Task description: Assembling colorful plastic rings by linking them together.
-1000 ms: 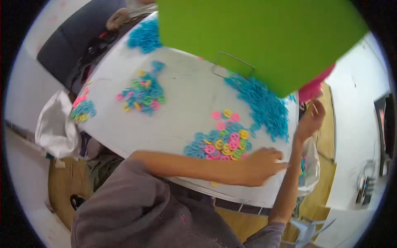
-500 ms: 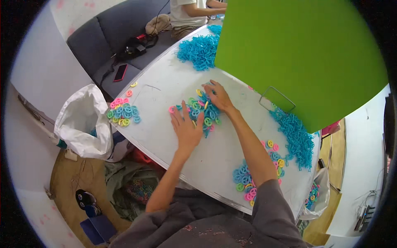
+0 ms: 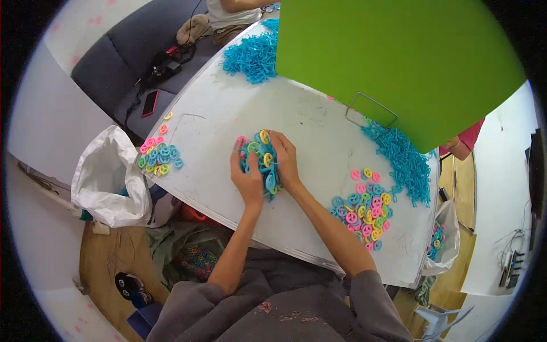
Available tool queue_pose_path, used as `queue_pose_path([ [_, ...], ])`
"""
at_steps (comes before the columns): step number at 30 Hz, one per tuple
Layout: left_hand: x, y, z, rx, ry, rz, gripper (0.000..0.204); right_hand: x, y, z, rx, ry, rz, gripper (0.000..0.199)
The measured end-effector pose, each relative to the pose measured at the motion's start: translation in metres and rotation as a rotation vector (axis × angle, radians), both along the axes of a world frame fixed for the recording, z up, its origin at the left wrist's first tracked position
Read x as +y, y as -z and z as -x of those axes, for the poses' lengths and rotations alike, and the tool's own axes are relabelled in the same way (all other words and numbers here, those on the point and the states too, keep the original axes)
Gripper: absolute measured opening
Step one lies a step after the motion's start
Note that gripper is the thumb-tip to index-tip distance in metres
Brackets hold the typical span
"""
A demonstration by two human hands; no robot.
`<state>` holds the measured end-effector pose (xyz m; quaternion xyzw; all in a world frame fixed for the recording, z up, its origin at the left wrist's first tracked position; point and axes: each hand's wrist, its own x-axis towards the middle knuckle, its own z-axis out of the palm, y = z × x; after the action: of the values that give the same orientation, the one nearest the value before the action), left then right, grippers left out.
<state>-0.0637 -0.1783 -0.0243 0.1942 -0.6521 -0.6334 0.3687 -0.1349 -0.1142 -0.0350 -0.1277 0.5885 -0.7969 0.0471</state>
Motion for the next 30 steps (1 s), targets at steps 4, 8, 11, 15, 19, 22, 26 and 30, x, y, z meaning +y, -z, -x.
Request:
queue_pose_path([
  [4,-0.009,-0.025,-0.009,-0.012,0.008,-0.216,0.043,-0.002,-0.009,-0.002,-0.198,-0.105,0.051,0.036],
  [8,-0.019,-0.012,-0.003,0.1,0.137,-0.38,0.043,-0.011,-0.015,-0.008,-0.27,-0.171,0.123,0.036],
  [11,-0.021,-0.016,-0.001,0.076,0.242,-0.506,0.042,-0.013,-0.023,-0.009,-0.334,-0.146,0.151,0.039],
  [15,-0.008,-0.032,0.005,0.109,0.227,-0.579,0.037,-0.01,-0.033,-0.004,-0.335,-0.093,0.132,0.04],
  [19,0.012,-0.067,0.02,0.163,0.239,-0.44,0.035,0.011,-0.067,0.007,-0.281,-0.033,0.118,0.039],
  [22,0.048,-0.093,0.044,0.19,0.331,-0.362,0.032,0.05,-0.084,0.029,-0.189,0.073,0.244,0.035],
  [26,0.135,-0.117,0.068,0.188,0.534,-0.222,0.029,0.151,-0.123,0.03,-0.166,0.263,0.448,0.033],
  [30,0.259,-0.126,0.075,0.173,0.843,-0.304,0.031,0.289,-0.12,0.013,-0.033,0.519,0.415,0.035],
])
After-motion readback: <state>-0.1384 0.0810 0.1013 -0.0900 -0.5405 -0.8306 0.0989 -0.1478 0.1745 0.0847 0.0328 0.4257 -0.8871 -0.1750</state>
